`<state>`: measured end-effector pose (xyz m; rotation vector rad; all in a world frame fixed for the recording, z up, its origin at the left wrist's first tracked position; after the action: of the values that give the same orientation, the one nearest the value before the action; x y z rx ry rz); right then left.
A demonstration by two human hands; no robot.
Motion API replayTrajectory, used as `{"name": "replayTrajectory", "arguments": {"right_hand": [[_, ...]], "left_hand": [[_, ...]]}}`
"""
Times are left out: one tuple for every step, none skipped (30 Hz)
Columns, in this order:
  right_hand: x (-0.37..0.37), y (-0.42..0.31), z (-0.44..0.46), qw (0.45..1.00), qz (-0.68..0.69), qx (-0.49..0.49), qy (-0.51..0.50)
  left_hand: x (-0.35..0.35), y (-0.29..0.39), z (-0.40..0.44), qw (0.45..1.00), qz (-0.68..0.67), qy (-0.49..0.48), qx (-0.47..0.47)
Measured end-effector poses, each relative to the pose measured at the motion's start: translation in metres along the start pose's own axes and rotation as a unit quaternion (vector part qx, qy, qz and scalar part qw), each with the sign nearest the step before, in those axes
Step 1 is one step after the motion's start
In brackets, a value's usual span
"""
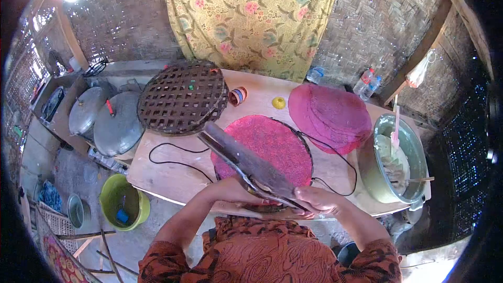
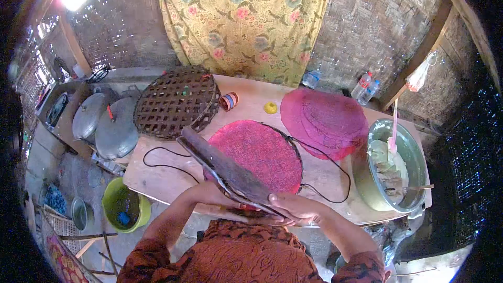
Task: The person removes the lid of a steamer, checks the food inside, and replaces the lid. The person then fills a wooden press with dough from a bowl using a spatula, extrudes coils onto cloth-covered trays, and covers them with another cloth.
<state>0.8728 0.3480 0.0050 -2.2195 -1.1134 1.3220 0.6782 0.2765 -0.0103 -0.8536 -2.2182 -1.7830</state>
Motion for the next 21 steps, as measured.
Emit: {"name": "replayTrajectory", "arguments": {"right_hand": [[0.005,-0.001,-0.003,0.999,-0.034,0.005,0.021],[0.004,-0.005,-0.006,0.999,-0.034,0.009,0.025],[-0.002,-0.014,-0.012,0.999,-0.009,0.005,0.035],[-0.006,-0.019,-0.015,0.999,0.015,0.001,0.046],[-0.007,-0.021,-0.017,0.999,0.014,0.006,0.049],[-0.005,-0.025,-0.018,0.997,-0.025,0.013,0.069],[-0.002,-0.029,-0.020,0.994,-0.065,0.020,0.089],[0.001,-0.031,-0.021,0.988,-0.104,0.025,0.108],[0.010,-0.034,-0.019,0.958,-0.228,0.062,0.160],[0.010,-0.037,-0.019,0.958,-0.229,0.065,0.162],[0.008,-0.057,-0.024,0.827,-0.478,0.163,0.247],[-0.002,-0.072,-0.031,0.617,-0.679,0.244,0.314],[0.001,-0.077,-0.031,0.658,-0.644,0.266,0.286],[0.023,-0.078,-0.025,0.655,-0.639,0.272,0.297],[0.057,-0.075,-0.013,0.684,-0.625,0.251,0.279],[0.063,-0.076,-0.012,0.713,-0.610,0.230,0.260],[0.066,-0.076,-0.012,0.760,-0.538,0.256,0.261],[0.046,-0.088,-0.010,0.799,-0.463,0.285,0.259],[0.012,-0.107,-0.019,0.716,-0.524,0.410,0.213],[-0.027,-0.124,-0.034,0.610,-0.575,0.520,0.162],[-0.070,-0.138,-0.047,0.562,-0.616,0.545,0.086]], "left_hand": [[0.009,0.009,-0.003,0.999,-0.037,0.019,-0.009],[0.010,0.008,0.003,0.999,-0.035,0.017,-0.013],[0.017,0.013,0.010,0.990,-0.050,0.087,-0.103],[0.022,0.016,0.013,0.979,-0.059,0.121,-0.151],[0.027,0.019,0.015,0.966,-0.064,0.154,-0.197],[0.026,0.018,0.019,0.976,-0.009,0.126,-0.176],[0.023,0.016,0.023,0.982,0.046,0.098,-0.153],[0.018,0.012,0.026,0.984,0.100,0.069,-0.129],[0.009,0.004,0.030,0.992,-0.017,0.058,-0.115],[0.003,0.011,0.029,0.991,-0.014,0.058,-0.118],[-0.006,0.011,0.030,0.998,-0.066,0.022,-0.004],[-0.016,0.006,0.027,0.987,-0.113,-0.015,0.112],[-0.032,0.000,0.027,0.977,-0.194,-0.036,0.082],[-0.044,-0.003,0.029,0.959,-0.273,-0.060,0.052],[-0.053,0.027,0.013,0.906,-0.397,-0.081,0.123],[-0.061,0.023,0.018,0.910,-0.385,-0.092,0.123],[-0.079,0.023,0.024,0.847,-0.494,-0.192,0.030],[-0.087,0.027,0.027,0.755,-0.586,-0.287,-0.060],[-0.079,0.026,0.034,0.773,-0.560,-0.273,-0.120],[-0.067,0.028,0.041,0.836,-0.482,-0.225,-0.134],[-0.054,0.033,0.047,0.900,-0.378,-0.179,-0.121]]}}
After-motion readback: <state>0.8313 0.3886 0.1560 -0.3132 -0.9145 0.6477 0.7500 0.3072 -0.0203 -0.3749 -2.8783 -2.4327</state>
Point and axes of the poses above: each hand's wrist, its own z-axis towards the middle knuckle, its own x-axis out of the back of the hand, y = z × x, the point moved 5 cm from there along z, towards the middle knuckle, and after that the axes turned 11 degrees about z, right-handed, at the moved point
